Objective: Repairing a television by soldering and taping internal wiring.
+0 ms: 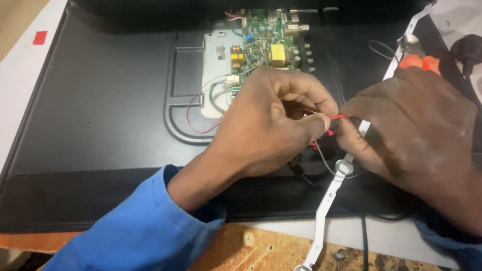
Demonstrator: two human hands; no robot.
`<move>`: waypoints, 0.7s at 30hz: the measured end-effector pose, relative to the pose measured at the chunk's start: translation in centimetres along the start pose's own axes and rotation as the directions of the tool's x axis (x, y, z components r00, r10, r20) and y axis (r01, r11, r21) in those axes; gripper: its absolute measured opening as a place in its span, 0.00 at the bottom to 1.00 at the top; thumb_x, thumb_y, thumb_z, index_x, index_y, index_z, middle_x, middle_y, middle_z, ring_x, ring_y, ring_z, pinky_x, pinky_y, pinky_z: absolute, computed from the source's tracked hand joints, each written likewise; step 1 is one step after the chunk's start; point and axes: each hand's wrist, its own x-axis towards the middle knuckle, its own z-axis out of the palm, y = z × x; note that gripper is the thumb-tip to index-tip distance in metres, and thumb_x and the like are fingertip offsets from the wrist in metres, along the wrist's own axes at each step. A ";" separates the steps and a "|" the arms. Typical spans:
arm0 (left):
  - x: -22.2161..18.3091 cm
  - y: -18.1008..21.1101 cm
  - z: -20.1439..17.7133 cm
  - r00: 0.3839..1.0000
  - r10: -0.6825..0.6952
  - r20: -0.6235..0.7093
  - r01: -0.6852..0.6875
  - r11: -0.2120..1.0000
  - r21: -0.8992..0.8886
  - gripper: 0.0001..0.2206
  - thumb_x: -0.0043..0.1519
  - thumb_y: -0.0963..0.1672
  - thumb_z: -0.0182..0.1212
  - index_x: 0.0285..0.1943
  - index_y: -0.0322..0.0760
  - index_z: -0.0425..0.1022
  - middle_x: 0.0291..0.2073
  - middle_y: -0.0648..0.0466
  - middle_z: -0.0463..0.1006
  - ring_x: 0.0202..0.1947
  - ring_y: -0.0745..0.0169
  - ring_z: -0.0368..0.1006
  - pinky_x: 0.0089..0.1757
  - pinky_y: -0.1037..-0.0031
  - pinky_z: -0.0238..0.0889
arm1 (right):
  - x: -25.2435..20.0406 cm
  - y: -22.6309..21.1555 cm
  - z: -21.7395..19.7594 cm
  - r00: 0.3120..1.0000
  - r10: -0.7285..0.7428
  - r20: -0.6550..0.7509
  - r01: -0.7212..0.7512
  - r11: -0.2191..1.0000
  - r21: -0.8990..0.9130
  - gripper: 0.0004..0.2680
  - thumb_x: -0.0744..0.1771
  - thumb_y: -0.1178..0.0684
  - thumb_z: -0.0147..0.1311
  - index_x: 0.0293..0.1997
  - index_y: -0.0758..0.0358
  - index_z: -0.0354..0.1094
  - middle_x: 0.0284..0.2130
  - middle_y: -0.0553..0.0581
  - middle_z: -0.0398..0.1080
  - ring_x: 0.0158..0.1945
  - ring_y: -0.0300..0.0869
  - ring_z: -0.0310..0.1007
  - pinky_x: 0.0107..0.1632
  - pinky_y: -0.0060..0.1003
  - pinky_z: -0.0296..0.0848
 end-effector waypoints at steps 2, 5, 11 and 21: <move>0.0 0.1 -0.1 1.000 0.022 0.003 -0.022 0.999 0.023 0.04 0.57 0.38 0.61 0.33 0.40 0.80 0.28 0.57 0.85 0.26 0.74 0.79 0.30 0.83 0.75 | -0.4 0.6 0.5 0.995 -0.094 -0.023 0.092 0.991 -0.102 0.06 0.72 0.58 0.67 0.46 0.64 0.72 0.39 0.59 0.75 0.37 0.53 0.72 0.45 0.46 0.70; 0.0 0.5 -0.1 0.998 -0.062 0.012 0.062 0.998 0.016 0.05 0.56 0.37 0.62 0.30 0.39 0.81 0.22 0.57 0.83 0.19 0.75 0.74 0.23 0.83 0.66 | -0.5 0.6 1.5 0.985 -0.105 -0.137 0.092 0.991 -0.098 0.05 0.73 0.58 0.64 0.40 0.66 0.74 0.36 0.61 0.76 0.34 0.54 0.70 0.41 0.44 0.67; 0.1 0.7 -0.2 0.997 -0.082 0.006 0.082 0.997 0.006 0.06 0.52 0.36 0.62 0.28 0.38 0.81 0.23 0.56 0.84 0.22 0.74 0.77 0.26 0.83 0.72 | -0.7 0.9 1.7 0.977 -0.140 -0.160 0.118 0.984 -0.137 0.07 0.73 0.57 0.67 0.40 0.66 0.73 0.36 0.62 0.77 0.35 0.55 0.73 0.42 0.46 0.67; 0.1 0.8 -0.7 0.994 -0.112 0.000 0.112 0.993 -0.029 0.06 0.53 0.36 0.63 0.28 0.38 0.81 0.20 0.56 0.82 0.19 0.74 0.74 0.24 0.83 0.70 | -1.8 1.4 2.3 0.977 -0.125 -0.175 0.086 0.972 -0.217 0.03 0.71 0.63 0.65 0.45 0.65 0.74 0.39 0.60 0.74 0.37 0.54 0.71 0.44 0.47 0.71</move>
